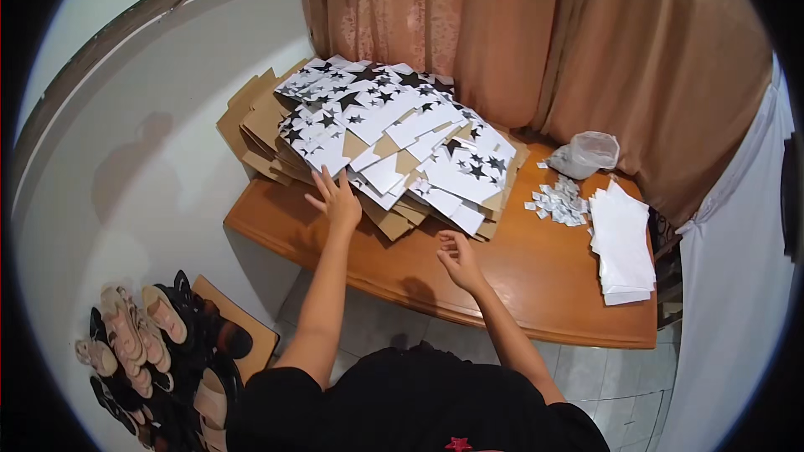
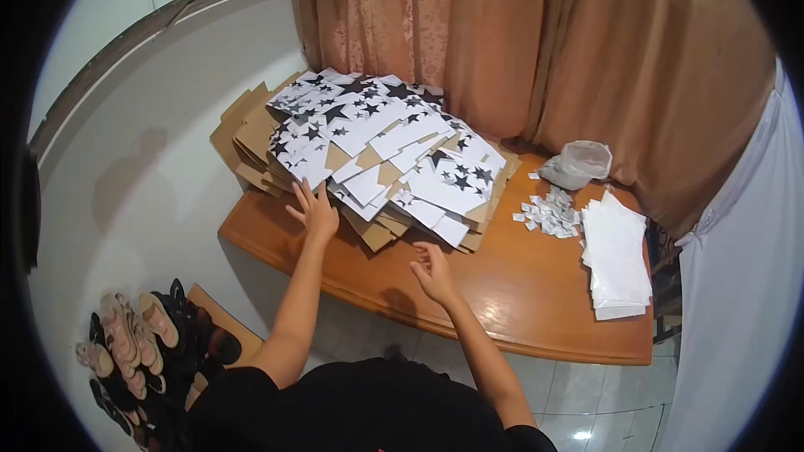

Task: Folding cardboard shoe boxes and organizing them on a shelf.

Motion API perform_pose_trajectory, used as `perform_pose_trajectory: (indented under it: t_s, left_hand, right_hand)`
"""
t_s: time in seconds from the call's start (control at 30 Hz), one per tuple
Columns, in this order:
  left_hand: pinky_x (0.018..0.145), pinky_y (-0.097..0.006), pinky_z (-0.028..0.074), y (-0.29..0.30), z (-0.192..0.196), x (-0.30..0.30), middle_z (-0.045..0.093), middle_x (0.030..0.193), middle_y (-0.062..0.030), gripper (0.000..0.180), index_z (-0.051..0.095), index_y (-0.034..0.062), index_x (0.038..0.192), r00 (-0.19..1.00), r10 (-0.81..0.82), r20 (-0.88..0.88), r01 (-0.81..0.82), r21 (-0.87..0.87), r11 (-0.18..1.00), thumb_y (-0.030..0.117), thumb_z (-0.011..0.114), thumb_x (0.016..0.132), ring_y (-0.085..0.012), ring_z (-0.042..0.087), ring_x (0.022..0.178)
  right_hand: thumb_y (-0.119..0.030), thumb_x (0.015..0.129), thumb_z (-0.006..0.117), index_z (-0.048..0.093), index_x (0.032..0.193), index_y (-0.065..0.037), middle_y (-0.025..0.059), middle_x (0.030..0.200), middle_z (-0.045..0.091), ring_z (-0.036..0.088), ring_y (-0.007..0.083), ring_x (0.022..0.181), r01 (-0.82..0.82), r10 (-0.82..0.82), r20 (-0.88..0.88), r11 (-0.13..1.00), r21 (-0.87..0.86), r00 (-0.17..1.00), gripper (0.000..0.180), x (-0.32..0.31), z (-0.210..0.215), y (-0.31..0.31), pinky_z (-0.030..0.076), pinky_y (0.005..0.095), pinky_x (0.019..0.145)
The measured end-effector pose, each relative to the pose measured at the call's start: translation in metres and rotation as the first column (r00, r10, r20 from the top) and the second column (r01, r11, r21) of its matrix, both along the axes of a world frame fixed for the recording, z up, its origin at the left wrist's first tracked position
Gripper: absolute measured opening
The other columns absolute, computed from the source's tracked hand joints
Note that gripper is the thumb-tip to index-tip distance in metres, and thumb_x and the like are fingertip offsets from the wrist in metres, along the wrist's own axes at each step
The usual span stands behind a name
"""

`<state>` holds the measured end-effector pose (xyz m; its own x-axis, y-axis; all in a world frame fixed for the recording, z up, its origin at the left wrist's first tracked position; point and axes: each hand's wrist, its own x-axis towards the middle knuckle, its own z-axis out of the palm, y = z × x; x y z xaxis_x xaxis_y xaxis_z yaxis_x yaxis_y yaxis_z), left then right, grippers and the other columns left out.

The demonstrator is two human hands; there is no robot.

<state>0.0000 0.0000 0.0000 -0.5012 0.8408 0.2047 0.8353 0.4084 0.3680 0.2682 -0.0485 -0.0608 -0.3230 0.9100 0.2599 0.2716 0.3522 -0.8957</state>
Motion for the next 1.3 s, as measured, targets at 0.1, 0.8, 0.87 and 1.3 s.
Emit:
perform_pose_trajectory:
  t_s: [0.1, 0.8, 0.87, 1.3]
  left_hand:
    - [0.103, -0.064, 0.002, 0.036, -0.006, -0.041, 0.015, 0.147, -0.0157, 0.063, 0.038, 0.0108, 0.133, 0.987, -0.073, -0.143, 0.093, 0.138, 0.986, 0.009, 0.061, 0.074, -0.0349, 0.004, 0.138]
    - [0.069, -0.029, 0.05, 0.087, 0.087, -0.086, 0.068, 0.087, -0.0128, 0.017, 0.065, -0.0027, 0.096, 0.909, -0.416, 0.028, 0.116, 0.942, 0.316, 0.009, 0.059, 0.087, -0.0202, 0.066, 0.077]
    - [0.069, -0.028, 0.05, 0.087, 0.091, -0.075, 0.068, 0.088, -0.0131, 0.016, 0.065, -0.0027, 0.097, 0.905, -0.425, -0.001, 0.108, 0.968, 0.229, 0.008, 0.058, 0.087, -0.0203, 0.065, 0.078]
    - [0.074, -0.028, 0.049, 0.035, 0.115, 0.056, 0.061, 0.093, -0.012, 0.019, 0.055, -0.0071, 0.098, 0.583, -0.811, 0.036, -0.286, 0.944, -0.163, 0.01, 0.055, 0.09, -0.016, 0.059, 0.082]
  right_hand:
    - [-0.01, 0.082, 0.059, 0.051, 0.115, -0.005, 0.0079, 0.106, 0.053, 0.055, 0.0189, 0.088, 0.006, -0.003, -0.075, 0.999, 0.035, 0.997, 0.034, -0.023, 0.014, 0.02, 0.046, 0.0301, 0.077]
    - [-0.014, 0.082, 0.059, 0.045, 0.122, -0.003, 0.0138, 0.115, 0.049, 0.055, 0.019, 0.091, 0.055, -0.066, -0.143, 0.995, -0.078, 0.988, 0.044, -0.075, 0.021, 0.126, 0.047, 0.0293, 0.074]
    - [-0.015, 0.082, 0.06, 0.042, 0.124, -0.004, 0.0143, 0.117, 0.047, 0.054, 0.0199, 0.092, 0.111, -0.117, -0.167, 0.993, -0.045, 0.979, 0.047, -0.069, 0.028, 0.13, 0.047, 0.03, 0.075]
    - [-0.015, 0.075, 0.068, 0.035, 0.126, 0.009, 0.0209, 0.099, 0.06, 0.063, 0.0223, 0.072, 0.587, -0.59, -0.176, 0.806, -0.071, 0.788, 0.066, -0.006, 0.036, 0.112, 0.05, 0.0298, 0.063]
